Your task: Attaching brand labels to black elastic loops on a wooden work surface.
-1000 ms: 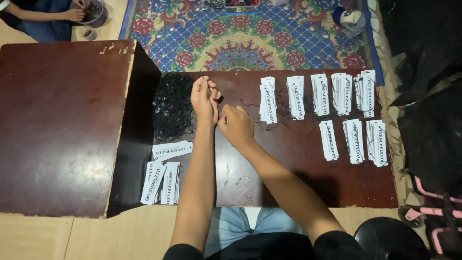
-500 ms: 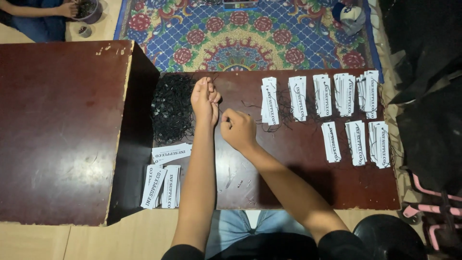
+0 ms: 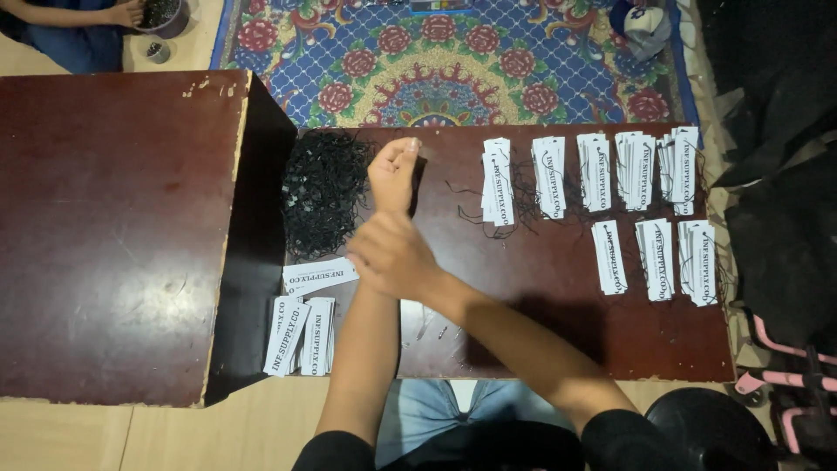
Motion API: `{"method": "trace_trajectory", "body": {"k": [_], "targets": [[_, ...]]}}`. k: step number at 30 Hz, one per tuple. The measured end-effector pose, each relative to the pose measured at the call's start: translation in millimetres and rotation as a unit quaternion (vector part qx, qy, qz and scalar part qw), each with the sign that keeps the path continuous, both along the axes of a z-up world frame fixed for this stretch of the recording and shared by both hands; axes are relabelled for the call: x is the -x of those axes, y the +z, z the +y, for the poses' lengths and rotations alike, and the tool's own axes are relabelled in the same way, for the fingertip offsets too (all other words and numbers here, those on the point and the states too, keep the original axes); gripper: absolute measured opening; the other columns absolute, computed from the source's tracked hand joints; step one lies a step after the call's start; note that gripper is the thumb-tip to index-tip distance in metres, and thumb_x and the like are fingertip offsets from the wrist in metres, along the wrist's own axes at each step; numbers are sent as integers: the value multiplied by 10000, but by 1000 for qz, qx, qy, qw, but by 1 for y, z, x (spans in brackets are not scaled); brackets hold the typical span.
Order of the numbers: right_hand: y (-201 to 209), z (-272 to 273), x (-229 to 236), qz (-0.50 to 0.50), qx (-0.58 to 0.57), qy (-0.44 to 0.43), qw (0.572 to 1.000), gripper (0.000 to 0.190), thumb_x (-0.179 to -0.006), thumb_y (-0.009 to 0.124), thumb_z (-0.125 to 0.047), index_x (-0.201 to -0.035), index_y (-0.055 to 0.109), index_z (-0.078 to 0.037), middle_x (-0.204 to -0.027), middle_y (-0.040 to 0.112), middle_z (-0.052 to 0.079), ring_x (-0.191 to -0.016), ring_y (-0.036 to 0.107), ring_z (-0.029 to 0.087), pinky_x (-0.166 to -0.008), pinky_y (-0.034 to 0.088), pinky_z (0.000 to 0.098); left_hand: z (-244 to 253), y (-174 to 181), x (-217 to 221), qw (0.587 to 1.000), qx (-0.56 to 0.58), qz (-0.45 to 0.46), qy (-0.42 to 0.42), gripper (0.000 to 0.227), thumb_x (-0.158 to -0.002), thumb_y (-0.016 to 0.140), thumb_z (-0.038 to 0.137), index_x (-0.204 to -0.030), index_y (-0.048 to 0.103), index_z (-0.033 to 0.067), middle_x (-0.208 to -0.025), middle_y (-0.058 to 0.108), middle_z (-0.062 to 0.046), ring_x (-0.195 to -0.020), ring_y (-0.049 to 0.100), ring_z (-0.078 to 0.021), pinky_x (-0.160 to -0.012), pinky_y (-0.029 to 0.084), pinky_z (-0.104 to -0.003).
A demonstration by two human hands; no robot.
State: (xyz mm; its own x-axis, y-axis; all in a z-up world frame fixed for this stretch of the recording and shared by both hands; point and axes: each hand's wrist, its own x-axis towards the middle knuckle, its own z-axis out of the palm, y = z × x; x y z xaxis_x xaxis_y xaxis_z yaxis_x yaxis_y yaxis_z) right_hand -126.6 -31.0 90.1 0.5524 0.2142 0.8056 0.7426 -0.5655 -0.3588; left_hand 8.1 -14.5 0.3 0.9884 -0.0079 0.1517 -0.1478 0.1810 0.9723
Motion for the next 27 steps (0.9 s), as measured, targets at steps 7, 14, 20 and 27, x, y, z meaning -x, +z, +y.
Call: {"method": "trace_trajectory", "body": {"k": [7, 14, 20, 27], "targets": [[-16, 60, -5, 147, 246, 30, 958, 69, -728, 779, -118, -777, 731, -109, -766, 578, 71, -788, 464, 257, -717, 353, 412, -3, 22, 13, 1000, 26, 2, 8, 122, -986, 735, 226, -1018, 760, 111, -676, 655, 49, -617, 498, 3, -558, 397, -157], [-32, 77, -7, 180, 267, -11, 947, 107, -721, 740, 22, -711, 706, -79, -719, 616, 105, -713, 532, 269, -694, 339, 414, -4, 24, 14, 998, 54, 1, 20, 108, -985, 724, 190, -1005, 755, 89, -570, 571, 62, -538, 444, 10, -497, 346, -150], [-13, 69, -8, 263, 281, 16, 923, 97, -782, 702, 37, -793, 723, -57, -866, 667, 147, -784, 582, 273, -718, 388, 399, -2, 35, 15, 998, 54, -3, 15, 98, -987, 722, 179, -992, 754, 87, -550, 537, 74, -511, 422, 13, -479, 322, -148], [-8, 68, -4, 249, 264, 19, 932, 92, -805, 695, 47, -834, 711, -39, -848, 664, 154, -773, 616, 282, -721, 413, 400, -5, 14, 7, 998, 55, 0, 12, 102, -988, 720, 181, -990, 757, 86, -518, 511, 60, -460, 440, -15, -442, 320, -159]]}}
